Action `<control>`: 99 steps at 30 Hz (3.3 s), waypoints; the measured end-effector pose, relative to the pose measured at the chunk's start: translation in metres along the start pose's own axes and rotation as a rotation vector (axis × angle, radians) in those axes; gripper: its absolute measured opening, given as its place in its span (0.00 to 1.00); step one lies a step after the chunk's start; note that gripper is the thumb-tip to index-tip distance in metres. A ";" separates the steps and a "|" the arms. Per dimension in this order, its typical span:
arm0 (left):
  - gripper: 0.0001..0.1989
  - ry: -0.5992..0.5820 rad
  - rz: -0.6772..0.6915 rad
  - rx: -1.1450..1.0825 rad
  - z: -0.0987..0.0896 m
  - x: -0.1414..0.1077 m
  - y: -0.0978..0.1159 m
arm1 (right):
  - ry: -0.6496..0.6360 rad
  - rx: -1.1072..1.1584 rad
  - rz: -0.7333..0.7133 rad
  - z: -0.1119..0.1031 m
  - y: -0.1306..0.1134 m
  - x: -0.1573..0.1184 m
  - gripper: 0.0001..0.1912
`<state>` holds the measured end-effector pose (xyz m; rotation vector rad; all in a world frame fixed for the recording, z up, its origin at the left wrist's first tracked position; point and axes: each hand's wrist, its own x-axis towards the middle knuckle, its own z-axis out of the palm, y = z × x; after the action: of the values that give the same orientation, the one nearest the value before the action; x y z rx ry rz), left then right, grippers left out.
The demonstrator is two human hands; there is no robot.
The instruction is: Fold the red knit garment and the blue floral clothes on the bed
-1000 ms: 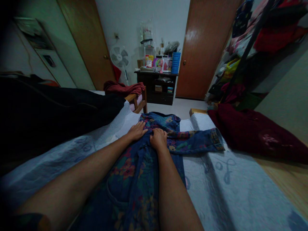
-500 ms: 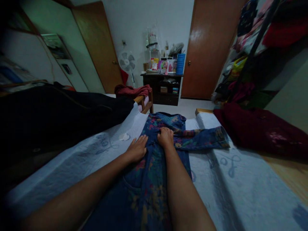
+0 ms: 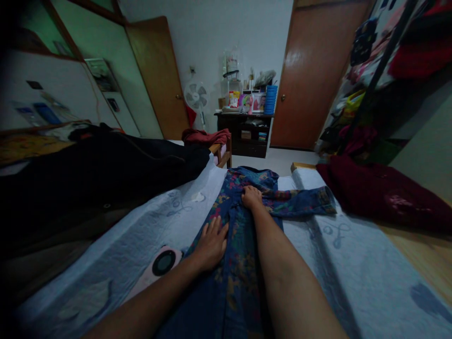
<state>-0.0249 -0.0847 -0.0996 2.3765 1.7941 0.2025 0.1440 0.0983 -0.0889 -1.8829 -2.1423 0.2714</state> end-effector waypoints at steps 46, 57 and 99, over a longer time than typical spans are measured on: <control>0.14 0.367 -0.005 -0.218 -0.016 -0.024 0.005 | -0.184 -0.115 -0.105 -0.028 -0.037 -0.316 0.31; 0.07 0.277 -0.092 -0.522 -0.002 -0.084 0.018 | -0.160 -0.126 -0.118 -0.025 -0.034 -0.315 0.30; 0.24 0.288 0.198 -0.171 0.011 -0.115 0.040 | -0.058 -0.199 0.012 -0.027 -0.019 -0.343 0.34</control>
<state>-0.0168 -0.2066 -0.1041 2.4992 1.5674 0.7251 0.1746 -0.2452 -0.0861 -2.0175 -2.2714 0.1203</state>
